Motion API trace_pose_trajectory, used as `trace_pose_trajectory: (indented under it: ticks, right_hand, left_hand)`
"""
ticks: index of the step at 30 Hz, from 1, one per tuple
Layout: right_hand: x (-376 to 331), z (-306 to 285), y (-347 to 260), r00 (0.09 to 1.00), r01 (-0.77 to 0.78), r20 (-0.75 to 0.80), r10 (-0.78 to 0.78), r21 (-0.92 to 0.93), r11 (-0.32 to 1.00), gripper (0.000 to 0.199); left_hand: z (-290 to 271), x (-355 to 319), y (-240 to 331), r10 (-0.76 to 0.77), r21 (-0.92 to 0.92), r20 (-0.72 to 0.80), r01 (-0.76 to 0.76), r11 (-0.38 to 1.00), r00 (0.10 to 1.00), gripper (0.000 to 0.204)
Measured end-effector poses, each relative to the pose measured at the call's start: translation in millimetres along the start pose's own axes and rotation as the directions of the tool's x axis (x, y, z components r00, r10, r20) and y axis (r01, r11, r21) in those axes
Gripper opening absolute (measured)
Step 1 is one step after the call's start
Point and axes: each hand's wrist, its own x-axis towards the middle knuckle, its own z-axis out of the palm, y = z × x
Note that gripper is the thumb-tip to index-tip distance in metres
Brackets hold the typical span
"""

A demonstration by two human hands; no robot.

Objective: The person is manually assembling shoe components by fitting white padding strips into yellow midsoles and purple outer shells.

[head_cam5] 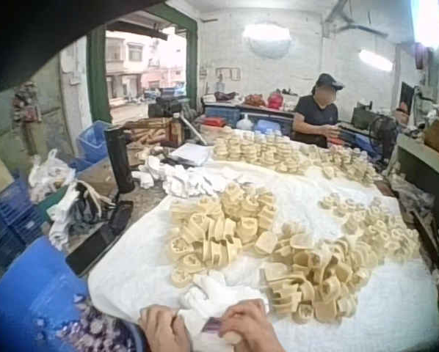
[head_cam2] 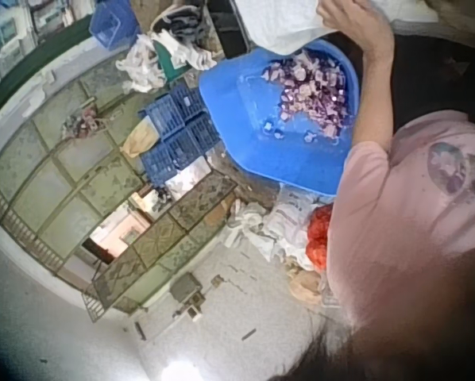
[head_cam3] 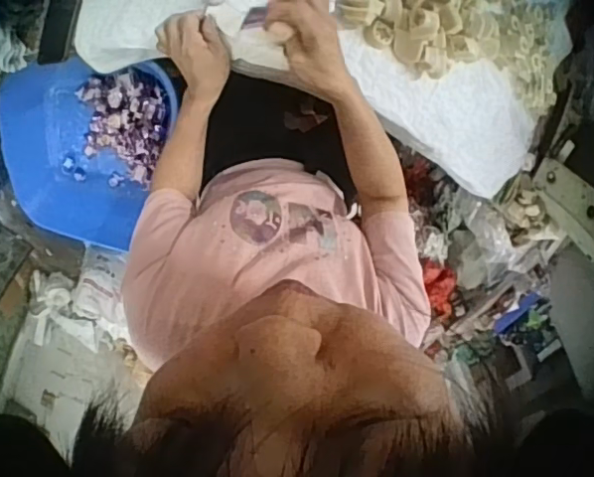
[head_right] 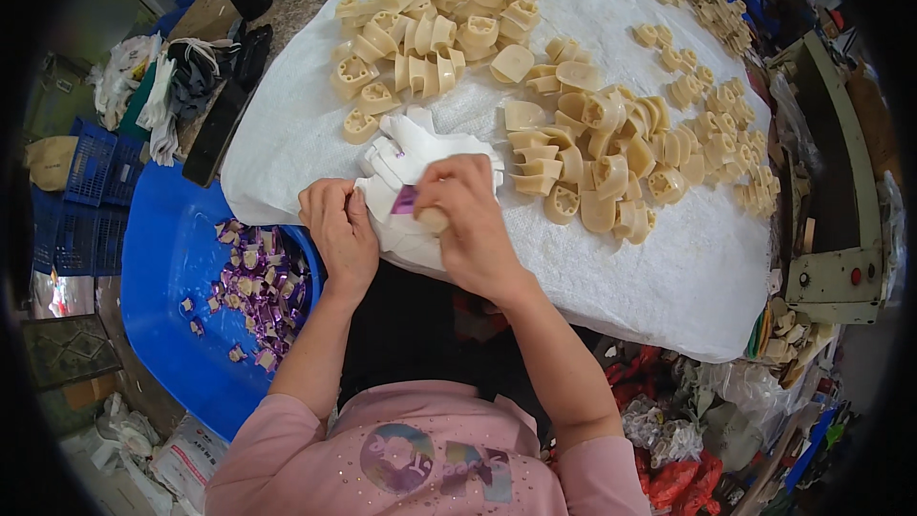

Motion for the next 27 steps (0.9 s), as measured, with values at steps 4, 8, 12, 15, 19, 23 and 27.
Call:
trace_pose_trajectory:
  ticks: [4,8,12,15,19,23,27]
  right_hand:
    - [-23,-20,5,0.91,-0.151,-0.29,0.297,0.436,0.887,0.014]
    - [-26,-56,2,0.788,0.095,-0.526,0.321,0.619,0.78,0.008]
    - [-29,-107,-7,0.798,0.129,-0.573,0.186,0.464,0.876,0.009]
    - [-36,-112,-24,0.911,0.03,-0.407,0.069,0.232,0.972,0.007]
    - [-45,-104,-48,0.951,-0.095,-0.29,0.111,0.067,0.993,0.021]
    - [-45,-94,-61,0.989,0.016,-0.144,-0.032,-0.109,0.994,0.036]
    - [-51,-87,-67,0.998,0.068,-0.006,-0.068,-0.033,0.997,0.016]
  left_hand:
    - [3,-1,2,0.008,0.089,-0.01,-0.007,0.996,1.0,0.007]
    - [4,0,1,0.023,0.106,-0.036,-0.019,0.994,0.999,0.01]
    - [7,2,5,-0.07,0.037,-0.129,0.076,0.996,0.989,0.011]
    - [-2,5,0,-0.139,-0.04,0.047,0.14,0.989,0.989,0.015]
    - [-26,18,-6,-0.125,-0.302,0.039,0.131,0.944,0.991,0.027]
    - [-46,16,69,0.292,-0.318,0.356,-0.179,0.931,0.888,0.04]
    - [-19,-16,100,0.515,-0.644,0.528,-0.077,0.761,0.675,0.041]
